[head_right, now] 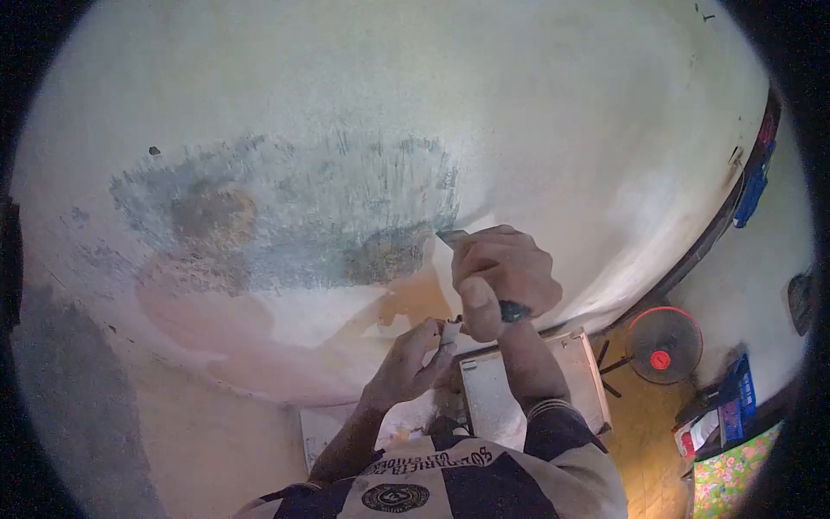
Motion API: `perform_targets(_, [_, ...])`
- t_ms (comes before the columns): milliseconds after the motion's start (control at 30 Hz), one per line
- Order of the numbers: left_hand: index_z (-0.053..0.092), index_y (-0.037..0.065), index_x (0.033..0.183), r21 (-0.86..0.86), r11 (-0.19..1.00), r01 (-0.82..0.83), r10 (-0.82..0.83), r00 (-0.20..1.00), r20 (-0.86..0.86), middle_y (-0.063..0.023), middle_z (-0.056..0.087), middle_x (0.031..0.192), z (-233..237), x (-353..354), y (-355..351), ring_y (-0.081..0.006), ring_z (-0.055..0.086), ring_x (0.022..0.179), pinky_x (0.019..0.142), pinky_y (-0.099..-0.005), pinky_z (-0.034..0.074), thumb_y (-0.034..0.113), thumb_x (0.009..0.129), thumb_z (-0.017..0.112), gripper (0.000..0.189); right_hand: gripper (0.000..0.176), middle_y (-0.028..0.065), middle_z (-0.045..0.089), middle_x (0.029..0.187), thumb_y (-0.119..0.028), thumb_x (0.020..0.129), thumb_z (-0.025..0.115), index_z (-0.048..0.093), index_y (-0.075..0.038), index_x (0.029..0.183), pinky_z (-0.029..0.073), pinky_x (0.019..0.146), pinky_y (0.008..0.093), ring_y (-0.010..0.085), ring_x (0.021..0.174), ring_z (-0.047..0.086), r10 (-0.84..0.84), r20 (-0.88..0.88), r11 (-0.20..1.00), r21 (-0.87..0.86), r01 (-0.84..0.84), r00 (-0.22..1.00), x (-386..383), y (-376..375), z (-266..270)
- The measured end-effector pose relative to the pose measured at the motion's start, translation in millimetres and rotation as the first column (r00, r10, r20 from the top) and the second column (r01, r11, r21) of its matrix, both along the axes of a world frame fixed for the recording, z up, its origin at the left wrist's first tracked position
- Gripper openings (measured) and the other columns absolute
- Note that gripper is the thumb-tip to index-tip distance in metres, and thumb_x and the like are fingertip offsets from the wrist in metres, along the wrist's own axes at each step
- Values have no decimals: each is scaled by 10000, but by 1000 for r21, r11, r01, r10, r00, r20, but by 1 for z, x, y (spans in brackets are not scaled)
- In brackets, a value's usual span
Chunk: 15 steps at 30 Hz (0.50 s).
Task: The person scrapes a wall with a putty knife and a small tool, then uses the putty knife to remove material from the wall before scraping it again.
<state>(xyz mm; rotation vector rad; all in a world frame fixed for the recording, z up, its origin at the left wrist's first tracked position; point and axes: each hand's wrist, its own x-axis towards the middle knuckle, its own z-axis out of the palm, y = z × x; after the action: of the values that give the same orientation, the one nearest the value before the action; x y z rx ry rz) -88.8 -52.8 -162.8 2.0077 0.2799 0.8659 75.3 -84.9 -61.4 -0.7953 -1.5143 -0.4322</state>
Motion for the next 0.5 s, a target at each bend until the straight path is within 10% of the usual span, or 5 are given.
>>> perform_targets(233, [598, -17, 1209, -33, 999, -12, 10, 999, -39, -181, 666, 1103, -1, -2, 1, -258, 687, 870, 790, -402, 551, 105, 1042, 547, 213, 333, 67, 518, 476, -165, 883, 678, 541, -92, 588, 532, 496, 370, 220, 372, 486, -409, 280, 912, 107, 395, 869, 24, 10, -26])
perform_targets(300, [596, -18, 1197, -15, 1000, -3, 3, 1000, 3, -184, 667, 1100, -5, 0, 1, -272, 686, 872, 787, -403, 548, 113, 1043, 546, 209, 302, 75, 567, 579, -170, 916, 601, 542, -93, 630, 594, 567, 404, 222, 491, 566, 331, -82, 935, 167, -314, 940, -2, 17, 14])
perform_targets(367, [594, -19, 1186, 73, 997, -13, 3, 991, 130, -188, 669, 1098, -20, 8, 6, -285, 685, 881, 789, -405, 546, 123, 1042, 549, 208, 302, 75, 584, 622, -208, 940, 607, 558, -90, 666, 595, 596, 427, 210, 543, 583, 929, -370, 267, 660, -702, 6, 9, 20, -4])
perform_targets(433, [595, -20, 1187, 26, 999, -20, 19, 998, 56, -192, 671, 1106, -14, 5, 6, -297, 685, 914, 803, -406, 547, 129, 1038, 557, 215, 309, 76, 601, 664, -245, 963, 613, 573, -86, 702, 595, 625, 450, 198, 596, 601, 395, 77, -277, 960, -38, -915, 22, 20, -40])
perform_targets(500, [596, -22, 1190, -14, 999, -30, 29, 999, -42, -192, 672, 1120, -6, -1, 3, -306, 681, 968, 817, -406, 549, 124, 1032, 561, 217, 308, 73, 620, 760, -258, 1002, 558, 599, -75, 757, 591, 735, 469, 174, 720, 623, 840, -350, -36, 728, -685, -415, 17, 19, -31])
